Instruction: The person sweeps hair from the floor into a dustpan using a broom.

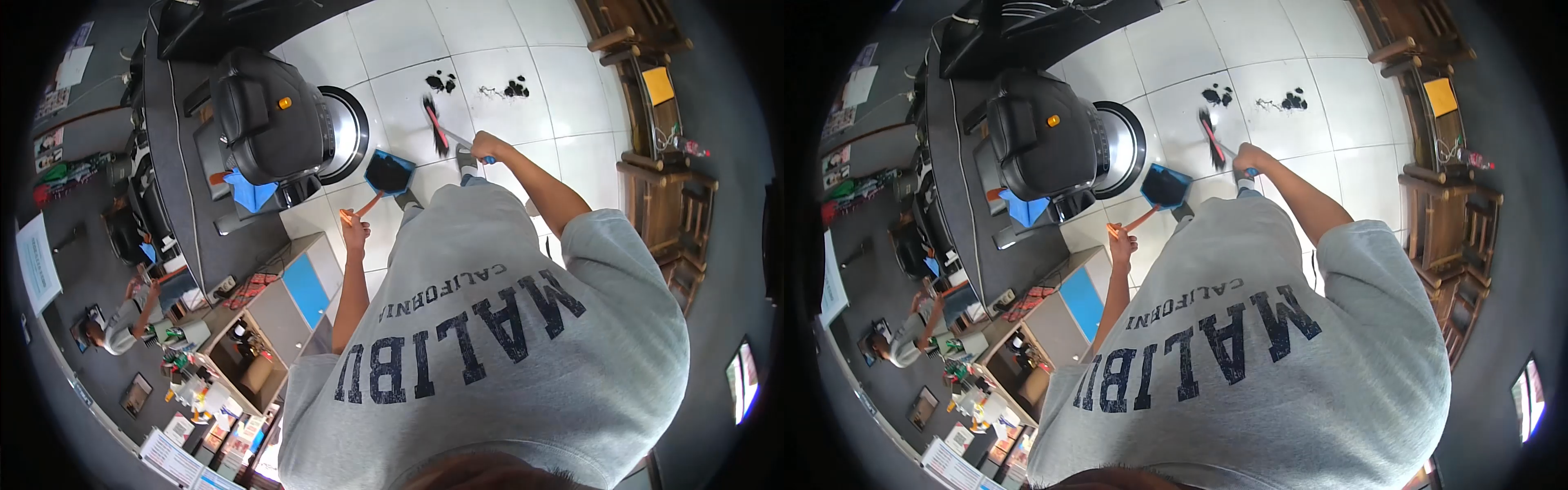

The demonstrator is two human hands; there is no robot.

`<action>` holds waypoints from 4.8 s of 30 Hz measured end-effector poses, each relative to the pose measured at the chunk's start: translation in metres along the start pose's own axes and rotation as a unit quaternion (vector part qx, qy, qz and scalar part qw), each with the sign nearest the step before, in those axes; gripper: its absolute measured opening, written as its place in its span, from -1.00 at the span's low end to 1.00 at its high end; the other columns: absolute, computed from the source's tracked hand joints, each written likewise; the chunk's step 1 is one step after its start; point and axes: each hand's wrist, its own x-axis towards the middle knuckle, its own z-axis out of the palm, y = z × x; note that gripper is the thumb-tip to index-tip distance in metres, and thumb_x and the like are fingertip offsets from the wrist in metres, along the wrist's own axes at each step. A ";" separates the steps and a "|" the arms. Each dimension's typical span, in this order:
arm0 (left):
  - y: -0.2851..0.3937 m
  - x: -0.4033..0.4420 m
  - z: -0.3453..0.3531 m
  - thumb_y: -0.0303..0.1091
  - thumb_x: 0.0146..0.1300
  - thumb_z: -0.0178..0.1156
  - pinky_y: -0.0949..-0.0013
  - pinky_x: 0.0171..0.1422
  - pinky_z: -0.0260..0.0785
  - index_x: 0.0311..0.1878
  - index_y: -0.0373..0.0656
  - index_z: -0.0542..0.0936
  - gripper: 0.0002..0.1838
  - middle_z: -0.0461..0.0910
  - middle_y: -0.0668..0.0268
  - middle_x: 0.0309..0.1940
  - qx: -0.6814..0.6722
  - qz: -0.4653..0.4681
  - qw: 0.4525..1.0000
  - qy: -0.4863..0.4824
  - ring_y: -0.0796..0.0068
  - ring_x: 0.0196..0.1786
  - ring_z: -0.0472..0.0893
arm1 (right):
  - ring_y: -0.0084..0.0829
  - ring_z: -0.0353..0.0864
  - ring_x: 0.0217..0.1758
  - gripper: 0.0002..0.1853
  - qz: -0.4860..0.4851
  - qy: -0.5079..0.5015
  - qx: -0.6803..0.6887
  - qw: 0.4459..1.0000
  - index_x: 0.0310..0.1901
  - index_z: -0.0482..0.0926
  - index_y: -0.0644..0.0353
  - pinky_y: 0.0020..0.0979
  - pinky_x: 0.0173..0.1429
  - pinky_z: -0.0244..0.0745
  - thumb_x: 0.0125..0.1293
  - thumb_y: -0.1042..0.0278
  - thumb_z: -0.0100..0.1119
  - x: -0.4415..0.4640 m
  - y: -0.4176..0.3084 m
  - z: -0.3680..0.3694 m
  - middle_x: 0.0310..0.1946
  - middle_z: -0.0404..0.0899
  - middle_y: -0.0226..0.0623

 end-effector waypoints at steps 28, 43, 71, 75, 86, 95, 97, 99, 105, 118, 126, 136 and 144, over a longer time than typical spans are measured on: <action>0.001 -0.032 0.124 -0.21 0.45 -0.07 0.53 -0.54 0.27 0.28 -0.13 0.22 -0.59 0.45 0.29 -0.48 -0.067 -0.060 0.995 0.031 0.61 -0.58 0.39 | -0.36 0.54 -0.69 -0.40 0.000 0.143 0.035 0.989 0.36 0.38 0.18 -0.31 -0.58 0.51 0.23 0.40 0.10 -0.066 0.080 -0.103 -0.56 0.57 -0.04; -0.011 0.010 0.109 -0.01 0.48 -0.13 0.34 -0.23 0.48 0.33 0.04 0.13 -0.54 0.62 0.26 -0.27 0.075 -0.116 0.990 -0.039 0.52 -0.39 0.55 | -0.32 0.67 -0.57 -0.43 0.019 0.128 -0.149 0.980 0.28 0.49 0.02 -0.26 -0.35 0.62 0.17 0.38 0.01 -0.050 0.050 -0.074 -0.39 0.69 -0.10; 0.030 0.043 0.168 -0.28 0.52 -0.29 0.56 -0.58 0.31 0.13 -0.10 0.10 -0.78 0.69 0.24 -0.06 0.090 -0.017 0.991 -0.099 0.56 -0.53 0.51 | -0.36 0.62 -0.63 -0.39 0.037 0.092 -0.053 0.994 0.28 0.50 0.12 -0.30 -0.43 0.57 0.10 0.30 0.11 -0.063 0.058 -0.062 -0.49 0.66 -0.09; 0.040 0.043 0.170 -0.25 0.52 -0.28 0.57 -0.60 0.26 0.12 -0.06 0.13 -0.78 0.68 0.24 -0.12 0.095 -0.052 0.990 -0.091 0.56 -0.50 0.50 | -0.43 0.48 -0.67 -0.43 0.066 0.032 0.119 0.990 0.23 0.50 0.32 -0.36 -0.59 0.43 0.12 0.42 0.18 -0.061 0.049 -0.053 -0.60 0.53 -0.23; 0.027 0.036 0.165 -0.26 0.51 -0.26 0.59 -0.64 0.23 0.10 -0.06 0.14 -0.80 0.68 0.27 -0.22 0.066 -0.043 0.995 -0.066 0.65 -0.52 0.47 | -0.24 0.67 -0.26 -0.41 -0.018 0.056 -0.118 0.991 0.29 0.50 0.01 -0.25 -0.16 0.56 0.14 0.27 0.12 -0.060 0.027 -0.050 -0.28 0.65 -0.07; 0.019 0.037 0.161 -0.20 0.49 -0.23 0.58 -0.63 0.22 0.20 -0.08 0.16 -0.68 0.62 0.26 -0.41 0.059 -0.050 0.996 -0.051 0.64 -0.61 0.42 | -0.24 0.74 -0.27 -0.43 0.008 -0.059 -0.170 0.984 0.22 0.57 -0.03 -0.25 -0.03 0.62 0.07 0.27 0.14 -0.076 0.000 -0.066 -0.20 0.72 -0.15; 0.017 0.033 0.157 -0.19 0.49 -0.22 0.58 -0.62 0.23 0.20 -0.07 0.17 -0.68 0.59 0.27 -0.44 0.045 -0.058 0.996 -0.043 0.64 -0.60 0.42 | -0.21 0.74 -0.22 -0.42 -0.006 -0.020 -0.203 0.979 0.24 0.55 -0.05 -0.22 -0.02 0.62 0.08 0.27 0.15 -0.083 0.000 -0.065 -0.19 0.72 -0.15; 0.016 0.032 0.154 -0.18 0.48 -0.21 0.57 -0.59 0.26 0.19 -0.06 0.18 -0.69 0.58 0.29 -0.45 0.047 -0.078 0.995 -0.044 0.64 -0.58 0.43 | -0.17 0.73 -0.16 -0.45 -0.034 0.010 -0.252 0.967 0.20 0.56 -0.03 -0.18 0.00 0.61 0.08 0.26 0.16 -0.080 -0.005 -0.065 -0.17 0.71 -0.13; 0.003 -0.004 0.150 -0.09 0.49 -0.15 0.44 -0.36 0.40 0.19 -0.02 0.23 -0.67 0.52 0.33 -0.39 0.010 -0.112 0.993 -0.026 0.60 -0.46 0.48 | -0.08 0.71 -0.09 -0.68 -0.134 0.046 -0.367 0.919 -0.13 0.66 0.20 -0.10 -0.03 0.61 0.09 0.28 0.15 -0.009 -0.059 -0.060 -0.22 0.71 -0.04; -0.037 -0.049 0.127 -0.28 0.40 -0.12 0.33 -0.29 0.51 0.21 -0.10 0.24 -0.65 0.48 0.29 -0.43 -0.198 -0.095 0.970 0.108 0.50 -0.44 0.53 | -0.23 0.72 -0.18 -0.46 -0.134 0.040 -0.530 0.837 0.28 0.43 -0.26 -0.14 -0.14 0.57 0.22 0.35 0.07 -0.014 0.057 -0.055 -0.24 0.68 -0.24; -0.033 -0.050 0.111 -0.31 0.41 -0.15 0.44 -0.42 0.43 0.25 -0.06 0.19 -0.63 0.50 0.26 -0.45 -0.244 -0.108 0.956 0.123 0.53 -0.51 0.49 | -0.17 0.67 -0.30 -0.34 -0.100 0.021 -0.528 0.843 0.39 0.30 -0.21 -0.16 -0.23 0.55 0.21 0.40 0.07 -0.095 0.144 -0.129 -0.39 0.67 -0.17; 0.001 -0.036 0.099 -0.28 0.43 -0.15 0.45 -0.37 0.43 0.27 -0.03 0.18 -0.63 0.52 0.28 -0.42 -0.155 -0.102 0.978 0.095 0.54 -0.48 0.51 | -0.33 0.71 -0.11 -0.36 0.005 0.019 -0.582 0.813 0.39 0.32 -0.41 -0.27 -0.10 0.64 0.34 0.50 -0.07 -0.071 0.124 -0.163 -0.22 0.68 -0.30; 0.025 -0.009 0.113 -0.33 0.41 -0.16 0.48 -0.44 0.38 0.17 -0.05 0.18 -0.70 0.51 0.23 -0.46 -0.087 -0.059 0.993 0.053 0.56 -0.53 0.48 | -0.15 0.70 -0.23 -0.44 0.039 0.100 -0.524 0.845 0.39 0.34 -0.20 -0.12 -0.15 0.60 0.33 0.36 -0.02 -0.104 0.222 -0.196 -0.28 0.69 -0.12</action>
